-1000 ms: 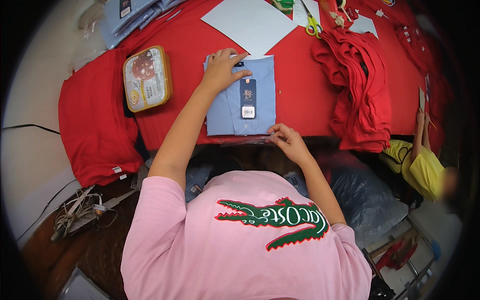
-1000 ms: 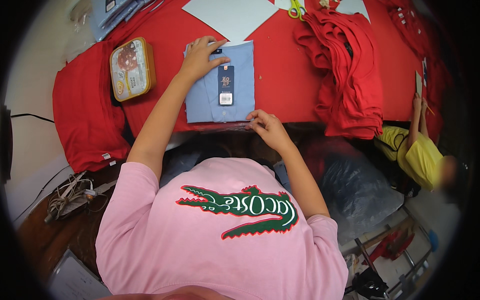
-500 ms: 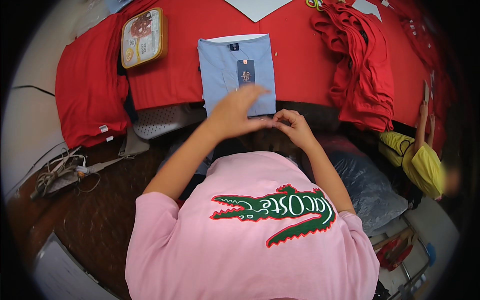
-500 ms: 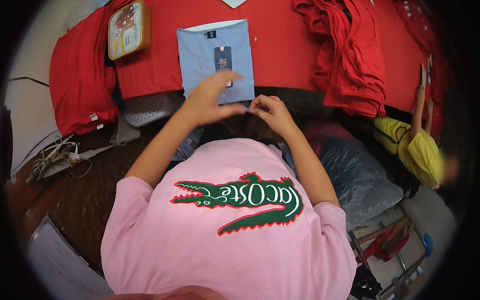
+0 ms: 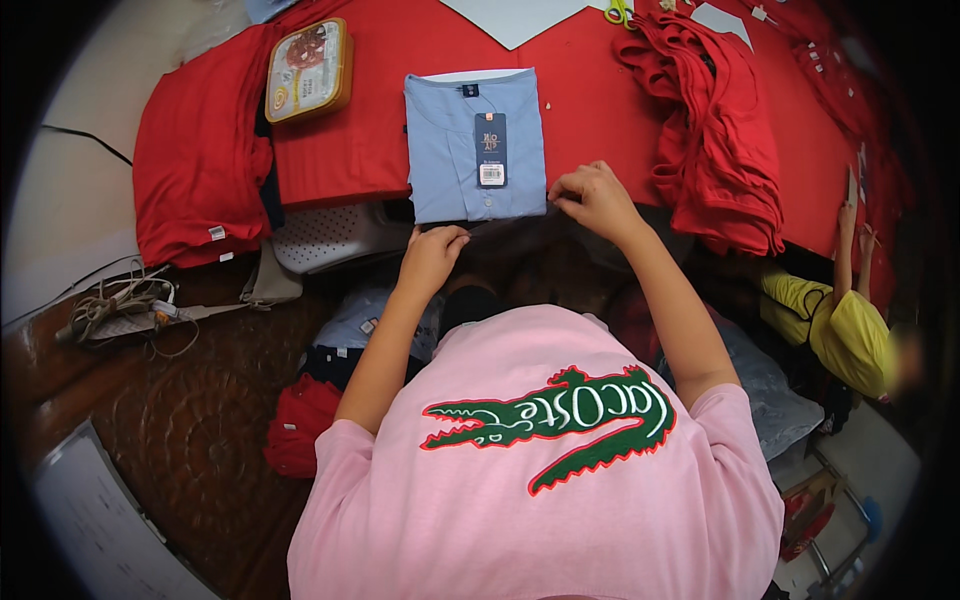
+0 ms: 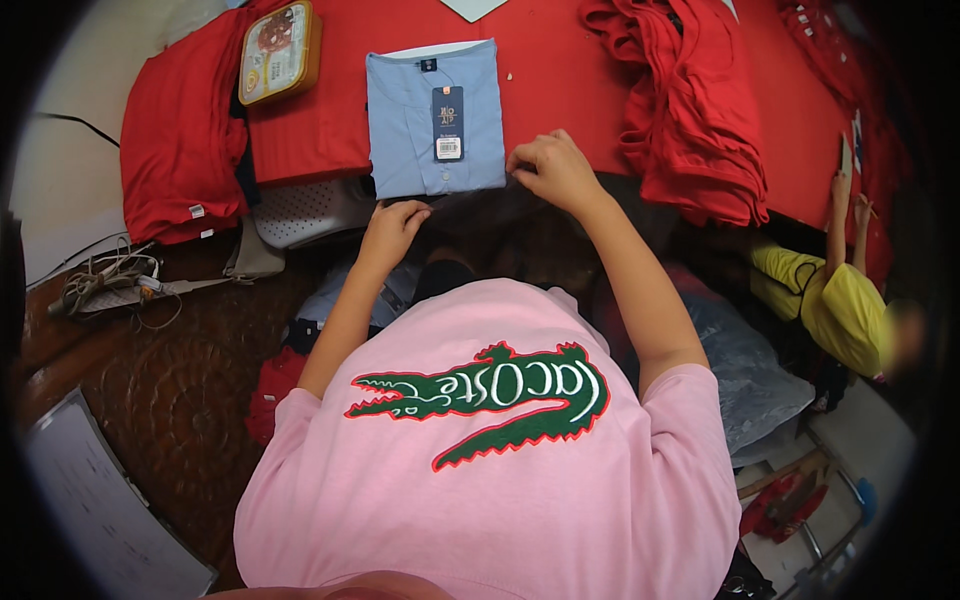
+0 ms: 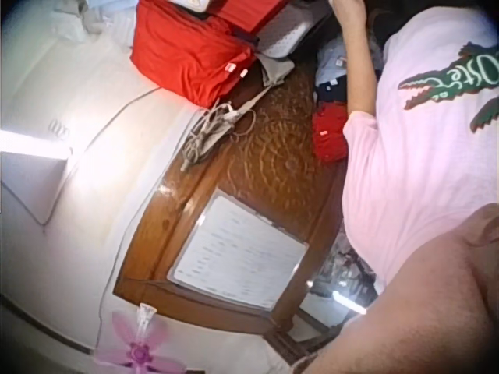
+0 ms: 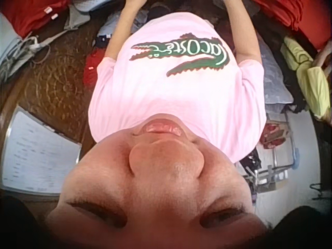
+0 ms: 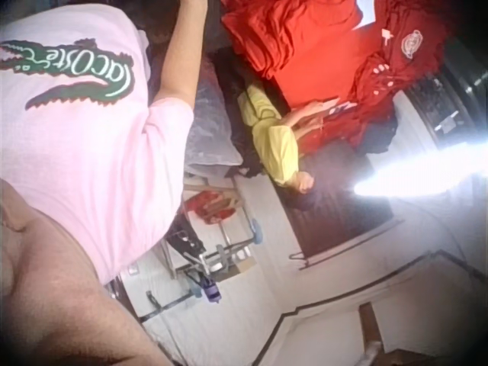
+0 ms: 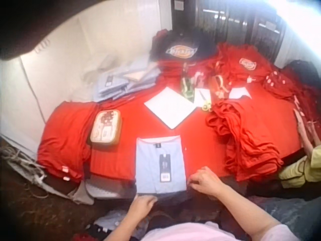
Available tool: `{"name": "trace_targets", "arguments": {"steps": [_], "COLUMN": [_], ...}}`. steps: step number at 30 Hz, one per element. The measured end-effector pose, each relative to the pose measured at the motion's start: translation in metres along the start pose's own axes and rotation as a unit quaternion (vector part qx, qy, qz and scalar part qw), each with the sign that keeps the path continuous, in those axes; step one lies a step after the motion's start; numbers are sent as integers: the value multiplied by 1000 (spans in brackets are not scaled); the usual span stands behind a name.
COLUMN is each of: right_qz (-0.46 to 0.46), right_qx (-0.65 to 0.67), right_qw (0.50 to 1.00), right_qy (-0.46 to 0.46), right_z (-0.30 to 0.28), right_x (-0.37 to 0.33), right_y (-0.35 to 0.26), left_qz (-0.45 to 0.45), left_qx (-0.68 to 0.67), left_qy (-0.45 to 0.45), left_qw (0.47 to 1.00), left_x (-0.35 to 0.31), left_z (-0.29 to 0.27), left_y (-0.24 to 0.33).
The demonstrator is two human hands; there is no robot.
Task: The person places folded shirts into clear plastic bags, uses a small blade to trim a loose thread, and then stacks the packaged shirts together.
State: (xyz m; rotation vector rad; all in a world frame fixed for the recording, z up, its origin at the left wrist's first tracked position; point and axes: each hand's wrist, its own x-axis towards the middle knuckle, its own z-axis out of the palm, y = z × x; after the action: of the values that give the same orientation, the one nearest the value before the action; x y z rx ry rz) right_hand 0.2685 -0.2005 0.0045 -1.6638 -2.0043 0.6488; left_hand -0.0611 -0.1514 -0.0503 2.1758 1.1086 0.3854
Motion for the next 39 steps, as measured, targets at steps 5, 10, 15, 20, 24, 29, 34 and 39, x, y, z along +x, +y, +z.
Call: {"name": "trace_targets", "arguments": {"steps": [5,10,15,20,24,29,34,39], "right_qz": [-23,-26,-5,20,34,65,37,45], "right_qx": [-6,-5,-14,-1,25,35,81,89], "right_qw": [1000,999,999,999,998,995,992,988], "right_qy": [4,24,46,49,52,63,93,122], "right_z": [-7,11,29,33,34,36,35,45], "right_x": [26,38,38,37,36,34,27,34], "right_y": [-12,-14,-17,-20,-20,-17,-17,-4], "left_qz": [-29,-64,-56,-115,-75,-12,97,217], "left_qx": [42,95,161,98,134,154,200,165], "left_qy": [108,175,174,121,112,140,113,50], "left_qw": [993,978,970,981,982,978,968,961], "left_x": [-7,-14,-3,23,45,62,64,82], "left_z": [-15,-33,-37,-40,-48,-64,-85,-89], "left_y": [4,3,-15,-42,-51,-33,-13,-26]}}
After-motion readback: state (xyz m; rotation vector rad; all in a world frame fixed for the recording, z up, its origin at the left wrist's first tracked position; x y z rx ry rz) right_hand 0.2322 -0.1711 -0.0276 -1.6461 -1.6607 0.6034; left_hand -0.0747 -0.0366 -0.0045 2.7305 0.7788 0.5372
